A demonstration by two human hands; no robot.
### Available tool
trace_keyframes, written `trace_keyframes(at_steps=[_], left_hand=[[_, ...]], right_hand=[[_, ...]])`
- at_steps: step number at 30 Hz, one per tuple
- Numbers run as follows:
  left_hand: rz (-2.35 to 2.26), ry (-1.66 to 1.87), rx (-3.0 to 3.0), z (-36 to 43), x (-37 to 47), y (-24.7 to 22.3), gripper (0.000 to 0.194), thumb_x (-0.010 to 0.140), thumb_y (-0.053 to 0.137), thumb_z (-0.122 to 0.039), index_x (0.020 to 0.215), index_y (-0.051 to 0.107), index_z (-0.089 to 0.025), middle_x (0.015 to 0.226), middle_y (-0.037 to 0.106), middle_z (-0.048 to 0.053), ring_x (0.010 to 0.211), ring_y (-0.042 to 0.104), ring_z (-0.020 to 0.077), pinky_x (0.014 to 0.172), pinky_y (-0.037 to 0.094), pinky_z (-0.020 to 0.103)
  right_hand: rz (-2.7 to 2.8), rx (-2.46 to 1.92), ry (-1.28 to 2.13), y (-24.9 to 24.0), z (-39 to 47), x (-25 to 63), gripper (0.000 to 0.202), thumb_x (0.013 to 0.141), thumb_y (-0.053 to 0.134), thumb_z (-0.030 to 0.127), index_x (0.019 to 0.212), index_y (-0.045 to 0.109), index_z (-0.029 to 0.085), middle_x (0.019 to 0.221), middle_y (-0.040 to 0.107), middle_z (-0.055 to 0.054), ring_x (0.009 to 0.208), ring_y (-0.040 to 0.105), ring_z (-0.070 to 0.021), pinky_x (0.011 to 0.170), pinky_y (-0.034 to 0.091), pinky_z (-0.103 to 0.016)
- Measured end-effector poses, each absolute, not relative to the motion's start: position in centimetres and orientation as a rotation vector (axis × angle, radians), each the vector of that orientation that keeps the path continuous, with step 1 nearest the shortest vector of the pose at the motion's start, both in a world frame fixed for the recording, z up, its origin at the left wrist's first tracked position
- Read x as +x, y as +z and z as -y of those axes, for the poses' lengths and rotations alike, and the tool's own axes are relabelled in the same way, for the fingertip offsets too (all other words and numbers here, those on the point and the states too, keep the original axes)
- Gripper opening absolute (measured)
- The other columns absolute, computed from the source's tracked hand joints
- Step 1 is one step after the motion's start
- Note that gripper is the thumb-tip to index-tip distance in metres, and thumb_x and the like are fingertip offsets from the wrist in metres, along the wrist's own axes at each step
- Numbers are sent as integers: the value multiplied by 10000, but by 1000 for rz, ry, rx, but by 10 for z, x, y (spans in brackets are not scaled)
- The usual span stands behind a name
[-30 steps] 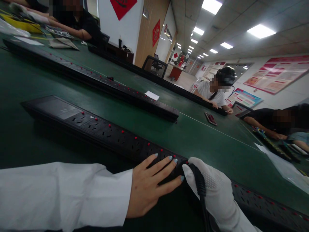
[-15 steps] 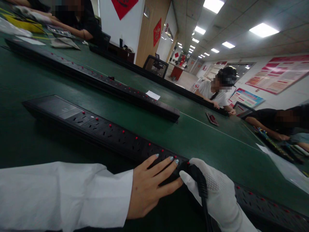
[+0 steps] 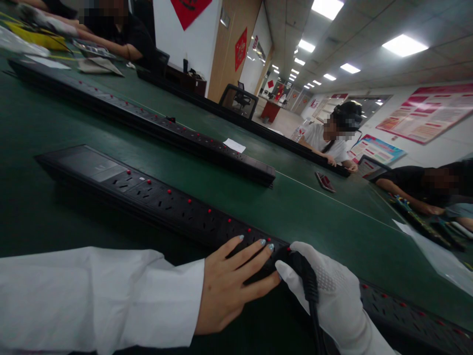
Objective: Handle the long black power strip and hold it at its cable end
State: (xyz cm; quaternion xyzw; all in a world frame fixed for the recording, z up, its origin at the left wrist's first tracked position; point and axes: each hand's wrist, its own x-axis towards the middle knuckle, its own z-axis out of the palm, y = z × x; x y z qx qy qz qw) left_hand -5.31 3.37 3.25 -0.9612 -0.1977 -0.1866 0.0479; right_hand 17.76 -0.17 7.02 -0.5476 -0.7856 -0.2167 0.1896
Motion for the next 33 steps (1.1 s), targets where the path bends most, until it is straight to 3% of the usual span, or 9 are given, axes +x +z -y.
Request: trace_keyframes(at_steps=[9, 14, 33], left_hand=[[655, -588, -2938, -32, -48, 26, 812, 761, 640, -277, 1455, 223, -223, 1501, 265, 94, 1348, 240, 276, 1032, 118, 479], [681, -621, -2918, -32, -47, 24, 728, 827, 562, -294, 1456, 224, -155, 1517, 230, 85, 1364, 189, 256, 1046, 99, 468], [666, -656, -2893, -33, -48, 23, 714, 813, 568, -270, 1449, 252, -194, 1491, 300, 58, 1347, 236, 246, 1035, 145, 455]], right_hand=[[2207, -1533, -590, 70, 0, 175, 337, 825, 577, 474, 975, 630, 176, 787, 683, -30, 642, 639, -129, 608, 453, -224], [2187, -1518, -643, 70, 1, 175, 335, 826, 581, 468, 962, 635, 167, 775, 682, -32, 634, 637, -129, 597, 449, -226], [2184, -1523, -692, 69, 1, 176, 342, 837, 574, 466, 974, 651, 162, 803, 690, -40, 665, 648, -137, 615, 463, -230]])
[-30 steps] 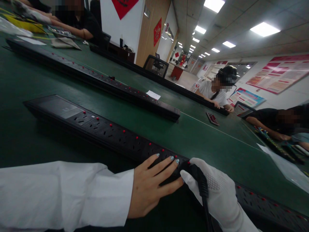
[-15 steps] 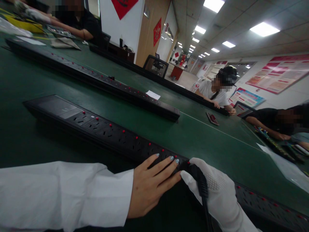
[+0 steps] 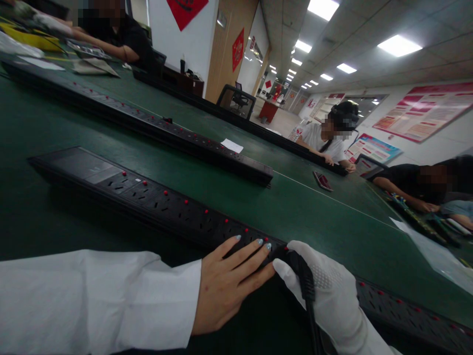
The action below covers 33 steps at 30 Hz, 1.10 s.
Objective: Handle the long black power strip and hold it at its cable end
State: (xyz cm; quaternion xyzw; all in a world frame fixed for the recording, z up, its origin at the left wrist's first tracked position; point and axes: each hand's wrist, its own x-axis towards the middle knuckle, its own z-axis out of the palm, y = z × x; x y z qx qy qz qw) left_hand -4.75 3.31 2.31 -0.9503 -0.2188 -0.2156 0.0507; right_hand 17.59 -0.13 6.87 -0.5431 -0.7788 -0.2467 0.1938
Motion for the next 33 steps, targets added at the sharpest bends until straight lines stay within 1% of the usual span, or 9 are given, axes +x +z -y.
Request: trace_keyframes(at_steps=[17, 25, 33], left_hand=[[673, -664, -2905, -33, -47, 24, 715, 806, 588, -268, 1441, 268, -199, 1497, 284, 57, 1353, 209, 241, 1041, 122, 453], [680, -648, -2890, -32, -47, 24, 707, 803, 588, -275, 1435, 279, -204, 1494, 291, 58, 1349, 230, 247, 1034, 157, 450], [691, -654, -2906, -32, -47, 23, 686, 817, 571, -277, 1434, 279, -209, 1498, 283, 55, 1354, 221, 241, 1044, 125, 454]], right_hand=[[2183, -1551, -659, 64, 0, 180, 302, 845, 569, 428, 990, 648, 175, 812, 691, -34, 681, 643, -131, 631, 466, -227], [2181, -1551, -636, 67, 1, 179, 298, 847, 564, 421, 995, 642, 173, 802, 686, -33, 670, 635, -127, 635, 464, -225], [2157, -1617, -612, 60, 0, 179, 308, 851, 554, 423, 1032, 636, 189, 840, 685, -33, 690, 628, -131, 639, 451, -233]])
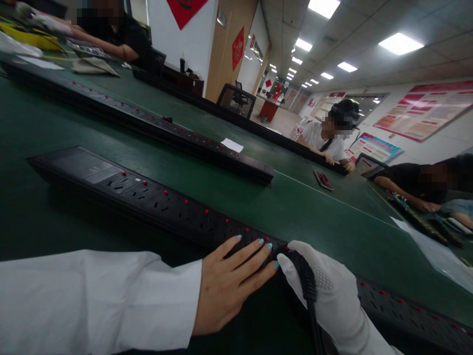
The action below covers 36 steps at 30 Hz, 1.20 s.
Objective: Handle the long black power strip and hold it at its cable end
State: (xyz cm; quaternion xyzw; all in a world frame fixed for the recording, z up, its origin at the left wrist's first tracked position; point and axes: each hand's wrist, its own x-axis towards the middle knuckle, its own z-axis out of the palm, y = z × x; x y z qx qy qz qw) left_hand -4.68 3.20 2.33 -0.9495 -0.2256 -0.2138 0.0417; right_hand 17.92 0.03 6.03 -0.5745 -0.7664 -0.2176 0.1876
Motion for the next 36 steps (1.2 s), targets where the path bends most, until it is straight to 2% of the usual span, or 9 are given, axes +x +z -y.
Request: trace_keyframes(at_steps=[5, 21, 36], left_hand=[[689, -641, -2916, -32, -46, 22, 687, 817, 553, -262, 1441, 269, -206, 1510, 257, 55, 1360, 218, 241, 1048, 136, 455], [674, -653, -2891, -32, -47, 24, 683, 810, 568, -278, 1429, 291, -199, 1494, 288, 66, 1353, 253, 253, 1043, 196, 439], [687, -676, -2872, -31, -46, 21, 696, 807, 584, -312, 1430, 296, -200, 1498, 282, 59, 1362, 227, 254, 1062, 166, 439]], right_hand=[[2171, -1524, -654, 65, -1, 176, 279, 846, 570, 416, 963, 642, 174, 773, 682, -26, 636, 630, -124, 607, 446, -222], [2172, -1517, -670, 68, -1, 175, 280, 852, 554, 414, 959, 647, 172, 772, 688, -33, 644, 638, -128, 619, 459, -217], [2147, -1559, -690, 65, -1, 176, 275, 843, 564, 401, 982, 648, 178, 804, 690, -33, 663, 637, -129, 617, 450, -218]])
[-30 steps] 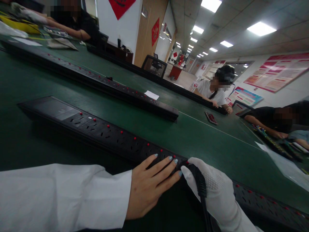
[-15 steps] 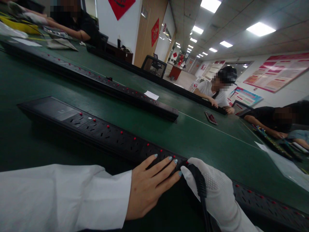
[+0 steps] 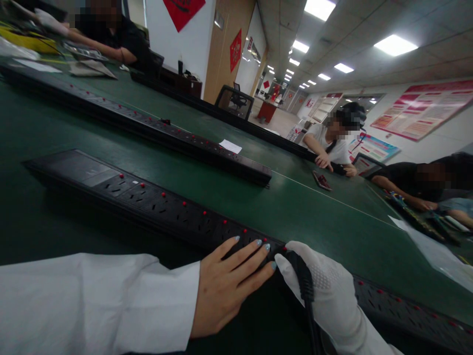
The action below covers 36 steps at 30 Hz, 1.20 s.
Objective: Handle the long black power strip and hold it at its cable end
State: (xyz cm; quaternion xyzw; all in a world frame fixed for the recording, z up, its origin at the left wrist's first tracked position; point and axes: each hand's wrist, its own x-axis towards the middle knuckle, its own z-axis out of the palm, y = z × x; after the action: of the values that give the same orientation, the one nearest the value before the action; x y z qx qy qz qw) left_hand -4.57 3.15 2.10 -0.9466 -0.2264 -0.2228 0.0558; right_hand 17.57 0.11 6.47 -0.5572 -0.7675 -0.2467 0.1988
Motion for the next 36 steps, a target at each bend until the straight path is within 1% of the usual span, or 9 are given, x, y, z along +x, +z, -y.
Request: trace_keyframes(at_steps=[6, 11, 21, 25, 29, 36], left_hand=[[689, -686, -2880, -31, -46, 23, 667, 819, 571, -281, 1425, 304, -206, 1493, 297, 53, 1358, 226, 233, 1058, 127, 441], [687, -679, -2884, -31, -46, 22, 682, 816, 583, -287, 1429, 294, -207, 1496, 288, 56, 1358, 226, 240, 1058, 126, 446], [671, -695, -2914, -33, -46, 22, 697, 817, 579, -279, 1439, 277, -193, 1498, 282, 68, 1359, 202, 243, 1053, 85, 447], [679, -678, -2915, -32, -46, 20, 705, 816, 578, -275, 1444, 266, -200, 1503, 272, 65, 1362, 188, 242, 1052, 73, 450], [677, -671, -2921, -32, -46, 20, 697, 826, 568, -288, 1445, 262, -201, 1511, 251, 66, 1372, 171, 240, 1055, 74, 454], [683, -685, -2910, -33, -46, 21, 698, 817, 584, -274, 1439, 276, -200, 1501, 276, 67, 1360, 195, 239, 1048, 89, 448]], right_hand=[[2162, -1543, -670, 66, -1, 176, 264, 842, 572, 394, 975, 645, 179, 797, 688, -29, 661, 634, -124, 618, 450, -216], [2176, -1507, -656, 70, -1, 174, 261, 846, 573, 401, 935, 648, 167, 748, 679, -25, 618, 628, -116, 591, 447, -209], [2158, -1521, -662, 69, -1, 174, 258, 843, 574, 386, 942, 653, 161, 767, 681, -30, 638, 634, -119, 609, 454, -208], [2159, -1495, -674, 69, -2, 174, 253, 851, 560, 380, 918, 655, 156, 732, 675, -26, 607, 629, -116, 589, 454, -208], [2149, -1498, -684, 68, -2, 174, 248, 839, 582, 376, 943, 652, 161, 757, 680, -22, 616, 629, -115, 578, 441, -211], [2171, -1496, -642, 70, 0, 173, 245, 844, 584, 376, 947, 641, 162, 752, 670, -14, 620, 619, -105, 602, 436, -211]])
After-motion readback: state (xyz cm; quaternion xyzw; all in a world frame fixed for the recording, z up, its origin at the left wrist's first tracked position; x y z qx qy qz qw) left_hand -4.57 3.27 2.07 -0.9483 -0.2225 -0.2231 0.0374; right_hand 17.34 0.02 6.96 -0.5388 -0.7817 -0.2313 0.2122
